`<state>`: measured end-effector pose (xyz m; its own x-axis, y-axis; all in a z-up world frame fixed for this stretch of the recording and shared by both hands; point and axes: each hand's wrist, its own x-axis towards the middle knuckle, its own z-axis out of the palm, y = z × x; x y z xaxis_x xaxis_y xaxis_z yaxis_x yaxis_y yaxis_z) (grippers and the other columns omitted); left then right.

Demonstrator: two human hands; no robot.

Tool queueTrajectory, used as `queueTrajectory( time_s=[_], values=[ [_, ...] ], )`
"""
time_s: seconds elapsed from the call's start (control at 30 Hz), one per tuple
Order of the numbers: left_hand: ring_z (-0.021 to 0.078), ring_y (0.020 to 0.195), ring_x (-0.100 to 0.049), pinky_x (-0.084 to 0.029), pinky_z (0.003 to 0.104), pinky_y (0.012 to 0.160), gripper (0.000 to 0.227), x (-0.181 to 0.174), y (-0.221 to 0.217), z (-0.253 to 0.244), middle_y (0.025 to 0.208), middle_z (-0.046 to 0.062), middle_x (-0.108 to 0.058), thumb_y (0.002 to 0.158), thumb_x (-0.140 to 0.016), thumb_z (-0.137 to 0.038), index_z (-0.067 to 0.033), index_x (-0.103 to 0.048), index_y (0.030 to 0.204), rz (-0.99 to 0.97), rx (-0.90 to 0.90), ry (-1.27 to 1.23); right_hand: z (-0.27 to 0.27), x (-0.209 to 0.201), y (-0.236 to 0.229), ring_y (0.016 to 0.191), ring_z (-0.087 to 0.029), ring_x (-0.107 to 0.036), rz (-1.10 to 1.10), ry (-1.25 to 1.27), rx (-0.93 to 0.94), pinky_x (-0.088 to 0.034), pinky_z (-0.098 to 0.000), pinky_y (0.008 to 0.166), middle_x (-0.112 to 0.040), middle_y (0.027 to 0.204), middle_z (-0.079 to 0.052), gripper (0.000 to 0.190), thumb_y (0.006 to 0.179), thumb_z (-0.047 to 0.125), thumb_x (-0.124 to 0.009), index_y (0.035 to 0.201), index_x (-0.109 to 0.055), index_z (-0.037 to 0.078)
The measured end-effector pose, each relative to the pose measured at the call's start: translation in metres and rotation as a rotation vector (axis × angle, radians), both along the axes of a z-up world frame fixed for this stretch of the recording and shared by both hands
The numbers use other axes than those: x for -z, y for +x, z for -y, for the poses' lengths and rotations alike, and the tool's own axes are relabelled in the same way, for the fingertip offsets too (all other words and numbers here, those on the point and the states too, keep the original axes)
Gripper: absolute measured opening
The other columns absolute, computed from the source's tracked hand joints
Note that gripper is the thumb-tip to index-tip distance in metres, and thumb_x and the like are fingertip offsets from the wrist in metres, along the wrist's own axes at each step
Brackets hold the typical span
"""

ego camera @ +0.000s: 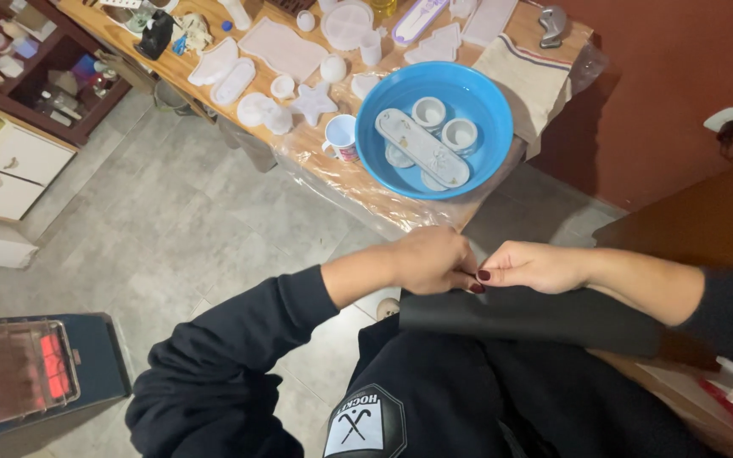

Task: Sanding the edges and surfaces of molded plaster objects using wet sandpaper.

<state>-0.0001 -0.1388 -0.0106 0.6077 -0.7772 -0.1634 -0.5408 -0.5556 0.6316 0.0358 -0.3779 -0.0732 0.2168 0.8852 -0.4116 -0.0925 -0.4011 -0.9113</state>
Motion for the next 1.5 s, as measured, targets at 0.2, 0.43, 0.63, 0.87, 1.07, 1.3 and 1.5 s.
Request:
queueTrajectory(
  time_s=[0.2, 0.43, 0.63, 0.87, 1.07, 1.3, 1.5],
  values=[
    [0.0283, 0.082, -0.072, -0.055, 0.043, 0.070, 0.015, -0.014, -0.040, 0.000, 0.083, 0.010, -0.072, 0.087, -0.065, -0.020, -0.0068, -0.074, 0.086, 0.660, 0.180, 0.090, 0.021, 0.081, 0.002, 0.110, -0.011, -0.065, -0.291, -0.062, 0.431, -0.047, -0.0288, 0.100, -0.075, 0.115, -0.002, 0.030, 0.093, 0.015, -0.059, 0.117, -0.068, 0.000],
    [0.0285, 0.099, -0.072, -0.059, 0.036, 0.084, 0.029, -0.059, -0.076, -0.027, 0.100, 0.013, -0.071, 0.085, -0.063, -0.025, 0.0002, -0.072, 0.098, 1.286, 0.418, -0.166, 0.015, 0.079, 0.003, 0.107, -0.012, -0.063, -0.421, -0.024, 0.376, -0.045, -0.0297, 0.099, -0.076, 0.113, -0.006, 0.036, 0.101, 0.024, -0.054, 0.116, -0.072, -0.004],
    [0.0223, 0.106, -0.073, -0.058, 0.036, 0.088, 0.016, -0.034, -0.067, -0.049, 0.112, 0.008, -0.074, 0.094, -0.065, -0.014, -0.0056, -0.073, 0.105, 0.747, 0.118, -0.473, 0.018, 0.124, -0.018, 0.105, -0.013, -0.062, -0.480, 0.052, 0.393, -0.046, -0.0327, 0.097, -0.072, 0.114, -0.007, 0.032, 0.104, 0.023, -0.058, 0.117, -0.071, -0.003],
    [0.0151, 0.074, -0.071, -0.057, 0.029, 0.069, 0.011, 0.017, -0.050, -0.097, 0.087, 0.008, -0.076, 0.099, -0.069, -0.008, -0.0003, -0.076, 0.101, 0.205, -0.908, -0.838, 0.020, 0.133, -0.039, 0.094, -0.007, -0.060, -0.142, -0.043, 0.315, -0.048, -0.0264, 0.086, -0.068, 0.102, 0.002, 0.027, 0.103, 0.027, -0.058, 0.111, -0.067, 0.002],
    [0.0186, 0.080, -0.073, -0.056, 0.029, 0.070, 0.026, 0.000, -0.031, -0.135, 0.090, 0.013, -0.076, 0.108, -0.062, -0.021, 0.0029, -0.069, 0.101, 0.153, -1.248, -1.313, 0.018, 0.100, -0.054, 0.082, -0.011, -0.058, 0.115, 0.072, 0.444, -0.052, -0.0263, 0.077, -0.065, 0.086, -0.001, 0.030, 0.105, 0.024, -0.057, 0.098, -0.070, -0.002],
    [0.0197, 0.075, -0.074, -0.061, 0.032, 0.070, 0.023, 0.081, 0.011, -0.084, 0.088, 0.014, -0.077, 0.101, -0.066, -0.019, 0.0031, -0.072, 0.101, -0.326, -1.108, -1.172, 0.123, 0.211, -0.099, 0.127, -0.012, -0.056, -0.207, 0.188, 0.800, -0.042, -0.0242, 0.109, -0.063, 0.134, 0.000, 0.036, 0.096, 0.021, -0.051, 0.130, -0.058, 0.011],
    [0.0024, 0.074, -0.055, -0.041, 0.018, 0.065, 0.015, 0.139, 0.045, -0.039, 0.087, -0.001, -0.069, 0.102, -0.073, -0.012, 0.0025, -0.075, 0.102, -0.299, -0.993, -1.164, 0.200, 0.150, -0.173, 0.099, -0.017, -0.060, 0.116, -0.174, 1.028, -0.053, -0.0343, 0.086, -0.068, 0.108, -0.014, 0.026, 0.107, 0.018, -0.057, 0.118, -0.067, -0.003]
  ],
)
